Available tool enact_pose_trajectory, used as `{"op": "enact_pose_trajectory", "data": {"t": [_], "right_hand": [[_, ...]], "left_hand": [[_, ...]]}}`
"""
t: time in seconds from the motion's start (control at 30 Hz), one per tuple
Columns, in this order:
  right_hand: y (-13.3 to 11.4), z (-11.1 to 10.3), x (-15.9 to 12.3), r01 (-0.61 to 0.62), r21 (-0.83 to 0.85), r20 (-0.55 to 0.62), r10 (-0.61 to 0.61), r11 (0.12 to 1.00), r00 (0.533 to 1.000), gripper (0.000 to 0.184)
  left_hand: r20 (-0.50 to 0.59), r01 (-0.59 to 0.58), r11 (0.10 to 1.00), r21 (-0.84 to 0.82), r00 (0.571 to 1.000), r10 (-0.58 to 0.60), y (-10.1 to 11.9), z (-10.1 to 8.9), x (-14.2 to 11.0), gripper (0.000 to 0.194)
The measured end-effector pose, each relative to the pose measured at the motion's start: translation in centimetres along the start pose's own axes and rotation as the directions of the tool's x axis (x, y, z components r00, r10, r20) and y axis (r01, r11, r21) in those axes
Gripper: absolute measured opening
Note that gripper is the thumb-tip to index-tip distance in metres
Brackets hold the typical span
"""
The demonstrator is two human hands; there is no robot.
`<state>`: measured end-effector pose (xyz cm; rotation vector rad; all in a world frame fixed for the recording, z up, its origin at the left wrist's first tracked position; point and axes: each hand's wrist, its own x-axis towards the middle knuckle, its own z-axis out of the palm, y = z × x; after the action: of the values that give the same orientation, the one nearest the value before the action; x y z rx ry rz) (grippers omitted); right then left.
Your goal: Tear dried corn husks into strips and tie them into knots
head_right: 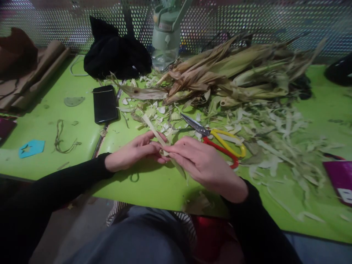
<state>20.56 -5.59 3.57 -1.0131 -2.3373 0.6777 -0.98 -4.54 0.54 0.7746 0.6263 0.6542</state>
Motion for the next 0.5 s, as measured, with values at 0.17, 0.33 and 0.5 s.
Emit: {"op": "enact_pose_trajectory", "data": {"t": [0.17,0.33,0.5], "right_hand": [[0.15,0.36,-0.1,-0.099,-0.033,-0.05,0.097,0.995,0.994,0.017],[-0.13,0.37,-0.09,-0.105,-0.103,-0.093,0.096,0.989,0.991,0.016],[-0.18,0.45,-0.08,-0.042,-0.121,-0.083,0.032,0.992,0.996,0.016]], "left_hand": [[0.006,-0.032,0.999,0.032,0.999,0.032,-0.25,-0.18,0.07,0.019],[0.011,-0.027,0.998,0.05,1.0,0.027,0.02,0.06,-0.02,0.025],[0.008,-0.025,0.998,0.056,1.0,0.025,0.22,0.21,-0.11,0.024]]}}
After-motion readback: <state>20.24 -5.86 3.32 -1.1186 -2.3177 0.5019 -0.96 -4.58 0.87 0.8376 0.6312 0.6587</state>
